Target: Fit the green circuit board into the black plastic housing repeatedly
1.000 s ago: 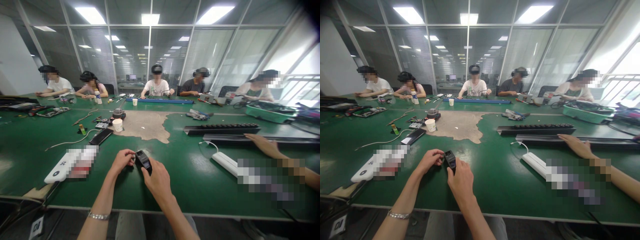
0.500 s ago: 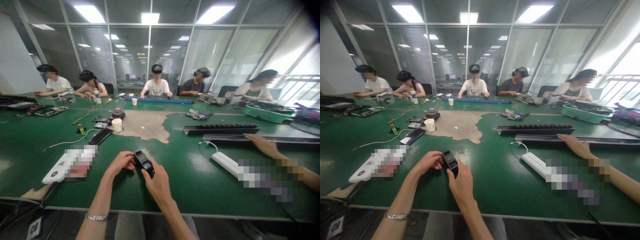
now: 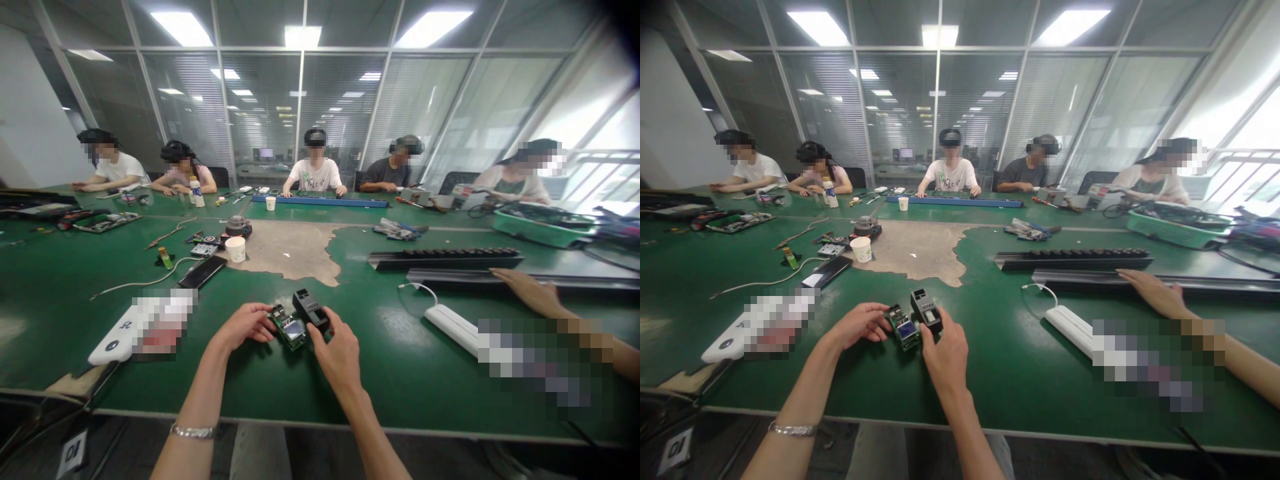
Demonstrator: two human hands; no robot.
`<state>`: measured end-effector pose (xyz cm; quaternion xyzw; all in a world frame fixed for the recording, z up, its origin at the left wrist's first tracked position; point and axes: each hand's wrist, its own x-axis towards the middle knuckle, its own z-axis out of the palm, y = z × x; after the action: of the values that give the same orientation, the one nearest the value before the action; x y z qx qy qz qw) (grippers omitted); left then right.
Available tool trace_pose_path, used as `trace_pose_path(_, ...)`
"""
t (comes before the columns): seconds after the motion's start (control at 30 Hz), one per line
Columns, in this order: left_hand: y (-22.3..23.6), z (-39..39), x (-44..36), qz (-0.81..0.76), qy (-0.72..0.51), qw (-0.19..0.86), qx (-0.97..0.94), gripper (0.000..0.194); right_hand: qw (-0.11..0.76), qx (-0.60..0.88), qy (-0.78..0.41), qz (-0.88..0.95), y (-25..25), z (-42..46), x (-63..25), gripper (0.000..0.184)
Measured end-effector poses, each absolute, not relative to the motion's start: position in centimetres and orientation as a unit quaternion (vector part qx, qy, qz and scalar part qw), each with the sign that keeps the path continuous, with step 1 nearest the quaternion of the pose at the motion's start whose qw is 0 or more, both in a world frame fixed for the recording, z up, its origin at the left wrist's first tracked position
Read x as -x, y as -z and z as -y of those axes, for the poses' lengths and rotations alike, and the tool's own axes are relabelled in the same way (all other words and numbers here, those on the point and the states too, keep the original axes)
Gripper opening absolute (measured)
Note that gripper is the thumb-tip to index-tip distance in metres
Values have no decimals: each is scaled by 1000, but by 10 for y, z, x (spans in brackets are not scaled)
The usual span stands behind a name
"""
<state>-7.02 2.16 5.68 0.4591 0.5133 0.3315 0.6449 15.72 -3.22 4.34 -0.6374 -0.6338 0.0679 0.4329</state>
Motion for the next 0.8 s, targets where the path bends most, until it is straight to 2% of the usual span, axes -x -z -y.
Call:
trace_pose_path(0.17, -51, -24, 72, -504, -338, 649, -459, 43, 384, 648, -45, 656, -30, 31, -160, 46)
trace_pose_path(0.33, -49, -25, 73, -499, -341, 650, -460, 41, 385, 638, -1, 667, -28, 32, -162, 53)
trace_pose_path(0.5, -51, -24, 73, -500, -329, 648, -471, 40, 369, 640, -27, 673, -33, 33, -164, 44)
trace_pose_path(0.8, -56, -20, 72, -475, -317, 663, -484, 41, 472, 613, -106, 624, -64, 51, -149, 49)
